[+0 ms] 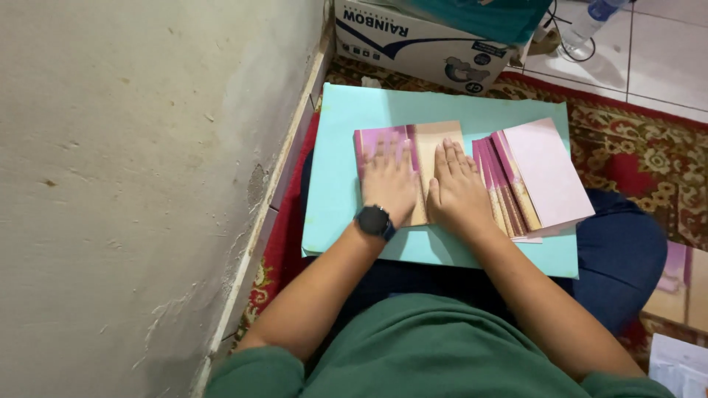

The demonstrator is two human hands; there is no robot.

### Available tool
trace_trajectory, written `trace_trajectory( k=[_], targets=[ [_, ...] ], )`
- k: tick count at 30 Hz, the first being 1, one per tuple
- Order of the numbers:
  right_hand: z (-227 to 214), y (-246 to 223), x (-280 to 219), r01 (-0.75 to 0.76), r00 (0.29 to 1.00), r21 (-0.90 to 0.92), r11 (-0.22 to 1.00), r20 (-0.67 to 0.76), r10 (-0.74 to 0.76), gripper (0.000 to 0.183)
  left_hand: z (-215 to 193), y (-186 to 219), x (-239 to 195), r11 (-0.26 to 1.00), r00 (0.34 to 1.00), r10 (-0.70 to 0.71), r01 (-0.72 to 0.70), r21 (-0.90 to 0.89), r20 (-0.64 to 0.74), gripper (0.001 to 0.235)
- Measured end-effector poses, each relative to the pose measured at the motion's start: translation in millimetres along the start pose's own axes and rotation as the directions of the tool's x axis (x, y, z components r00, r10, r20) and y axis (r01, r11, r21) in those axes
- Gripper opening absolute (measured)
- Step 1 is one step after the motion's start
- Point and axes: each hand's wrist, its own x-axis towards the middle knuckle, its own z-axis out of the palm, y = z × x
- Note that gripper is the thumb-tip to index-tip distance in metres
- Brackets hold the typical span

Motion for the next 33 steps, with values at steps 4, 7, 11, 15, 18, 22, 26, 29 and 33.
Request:
trace_trajectory(
  k=[4,7,11,15,18,22,26,29,33],
  targets=[
    [-3,-3,-1,-0.002,1.0,0.01,1.0,-0.008,0.002,0.065,-8,-10,46,0.995,0.988,0.103,-0.1,-0.03,0.118,0.062],
    [0,0,0,0.007,0.999,-0.017,1.0,-0.037,-0.007,0.067,-9,-10,56,0.998,0.978,0.058,-0.06,0.001,0.199,0.068],
    [6,4,2,0.017,0.997,-0.011,1.0,-0.071,-0.018,0.066,-32,0,19,0.994,0.969,0.112,-0.108,-0.029,0.222,0.067],
    [13,5,-2,0.027,0.995,-0.016,0.999,-0.097,-0.029,0.065,-85,26,-36,0.979,0.927,0.18,-0.137,-0.151,0.328,0.067],
    [10,5,0,0.04,0.993,-0.01,0.999,-0.107,-0.041,0.065,-79,22,-31,0.972,0.926,0.203,-0.152,-0.178,0.318,0.066],
    [8,2,0,0.029,0.994,-0.021,0.999,-0.101,-0.031,0.066,-23,4,16,0.983,0.95,0.174,-0.15,-0.109,0.258,0.067],
    [-4,-2,1,0.017,0.996,-0.023,1.0,-0.089,-0.019,0.065,-11,2,51,0.994,0.986,0.111,-0.107,-0.038,0.122,0.061],
    [1,0,2,0.01,0.997,-0.007,1.0,-0.075,-0.01,0.065,-13,3,35,0.994,0.987,0.11,-0.107,-0.033,0.118,0.063],
    [-7,-6,0,-0.011,0.999,0.031,0.999,-0.051,0.012,0.065,-61,17,-11,0.98,0.969,0.174,-0.153,-0.124,0.176,0.064]
  ],
)
